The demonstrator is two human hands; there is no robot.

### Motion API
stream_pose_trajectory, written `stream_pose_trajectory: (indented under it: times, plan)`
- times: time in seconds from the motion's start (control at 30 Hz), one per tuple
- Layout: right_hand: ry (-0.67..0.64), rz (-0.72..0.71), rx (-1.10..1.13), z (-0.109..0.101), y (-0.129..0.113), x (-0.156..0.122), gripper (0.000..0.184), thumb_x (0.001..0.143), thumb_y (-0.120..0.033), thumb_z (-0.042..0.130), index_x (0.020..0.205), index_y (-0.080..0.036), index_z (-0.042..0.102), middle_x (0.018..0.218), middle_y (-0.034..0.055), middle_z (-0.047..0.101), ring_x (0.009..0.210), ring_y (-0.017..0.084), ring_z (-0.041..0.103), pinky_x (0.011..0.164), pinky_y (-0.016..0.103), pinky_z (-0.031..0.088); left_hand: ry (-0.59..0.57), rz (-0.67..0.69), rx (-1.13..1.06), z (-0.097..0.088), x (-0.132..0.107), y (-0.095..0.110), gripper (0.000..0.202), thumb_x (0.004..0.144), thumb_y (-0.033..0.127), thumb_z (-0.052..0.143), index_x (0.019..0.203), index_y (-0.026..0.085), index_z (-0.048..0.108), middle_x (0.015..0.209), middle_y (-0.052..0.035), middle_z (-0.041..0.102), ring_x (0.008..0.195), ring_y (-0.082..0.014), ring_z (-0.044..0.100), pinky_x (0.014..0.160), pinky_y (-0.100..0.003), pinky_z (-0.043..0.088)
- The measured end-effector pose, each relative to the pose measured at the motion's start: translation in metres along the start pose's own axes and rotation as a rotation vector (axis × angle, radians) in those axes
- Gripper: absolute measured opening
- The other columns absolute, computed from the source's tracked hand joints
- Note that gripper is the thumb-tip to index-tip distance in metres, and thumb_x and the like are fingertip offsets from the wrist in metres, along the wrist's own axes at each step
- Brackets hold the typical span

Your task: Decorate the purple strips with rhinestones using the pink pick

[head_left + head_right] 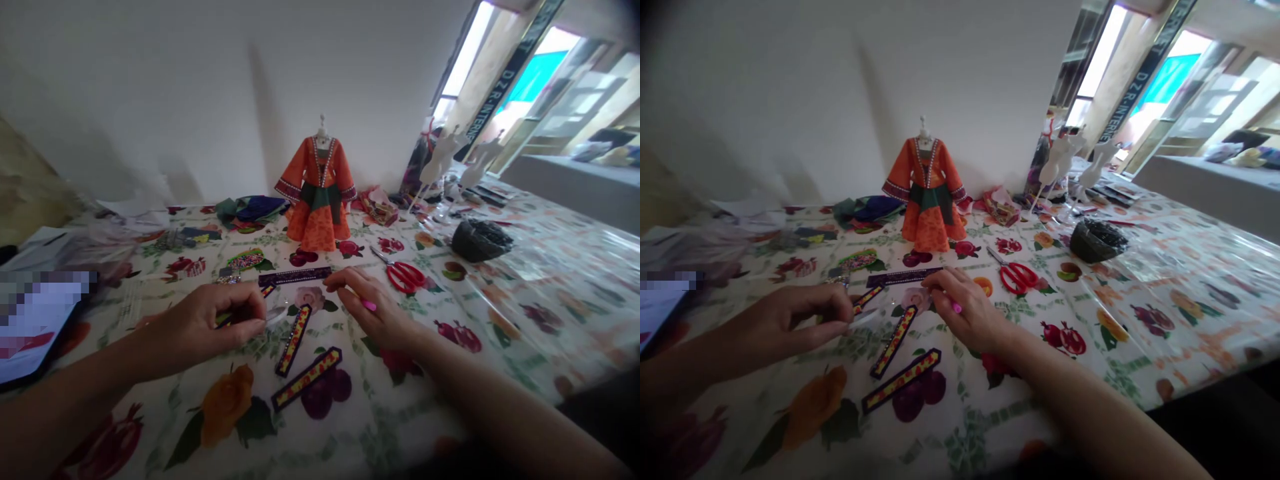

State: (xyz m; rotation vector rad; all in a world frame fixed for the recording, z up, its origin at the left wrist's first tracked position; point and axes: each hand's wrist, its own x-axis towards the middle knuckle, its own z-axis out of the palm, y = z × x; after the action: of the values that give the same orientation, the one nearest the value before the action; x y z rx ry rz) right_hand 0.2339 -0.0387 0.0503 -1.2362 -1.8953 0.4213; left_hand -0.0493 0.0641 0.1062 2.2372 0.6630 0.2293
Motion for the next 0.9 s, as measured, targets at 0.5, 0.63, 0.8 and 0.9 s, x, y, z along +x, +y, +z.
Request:
stream_pose_trajectory:
  times: [0.5,0.63,0.8,0.9]
  plan:
    - [-0.009,0.035,0.032,0.0,0.0,0.001,0.024,0.107,-0.022,0.038,0.119,-0.018,0.059,0.096,0.0065,0.069,0.08,0.018,0.063,0.075,0.032,0.049,0.104,0.025,0.2,-0.006,-0.011,-0.01,0.018,0.094,0.04,0.065,0.083,0.027,0.071,0.078,0.0036,0.072,0.065,-0.0147,0.061,0.055,-0.023,0.045]
    - [-0.009,0.028,0.025,0.001,0.001,0.001,0.025,0.107,-0.021,0.039,0.117,-0.018,0.062,0.094,0.0063,0.069,0.077,0.017,0.062,0.073,0.031,0.047,0.116,0.034,0.235,-0.003,-0.013,-0.012,0.017,0.095,0.038,0.064,0.084,0.026,0.07,0.076,0.0034,0.071,0.064,-0.0142,0.062,0.057,-0.023,0.047]
    - [-0.033,0.094,0.107,0.002,0.0,0.001,0.023,0.105,-0.02,0.041,0.108,-0.017,0.064,0.085,0.0034,0.066,0.072,0.015,0.059,0.067,0.029,0.045,0.168,0.168,0.291,0.012,-0.016,-0.007,0.013,0.097,0.036,0.064,0.088,0.027,0.067,0.088,0.0019,0.073,0.08,-0.0171,0.069,0.07,-0.026,0.053]
    - [-0.095,0.213,0.241,0.003,-0.004,0.002,0.021,0.106,-0.025,0.046,0.105,-0.018,0.065,0.081,0.0006,0.065,0.068,0.013,0.054,0.063,0.027,0.043,0.196,0.333,0.389,0.023,-0.016,0.0,0.011,0.101,0.028,0.058,0.093,0.027,0.067,0.093,0.0006,0.074,0.09,-0.0187,0.071,0.08,-0.03,0.056]
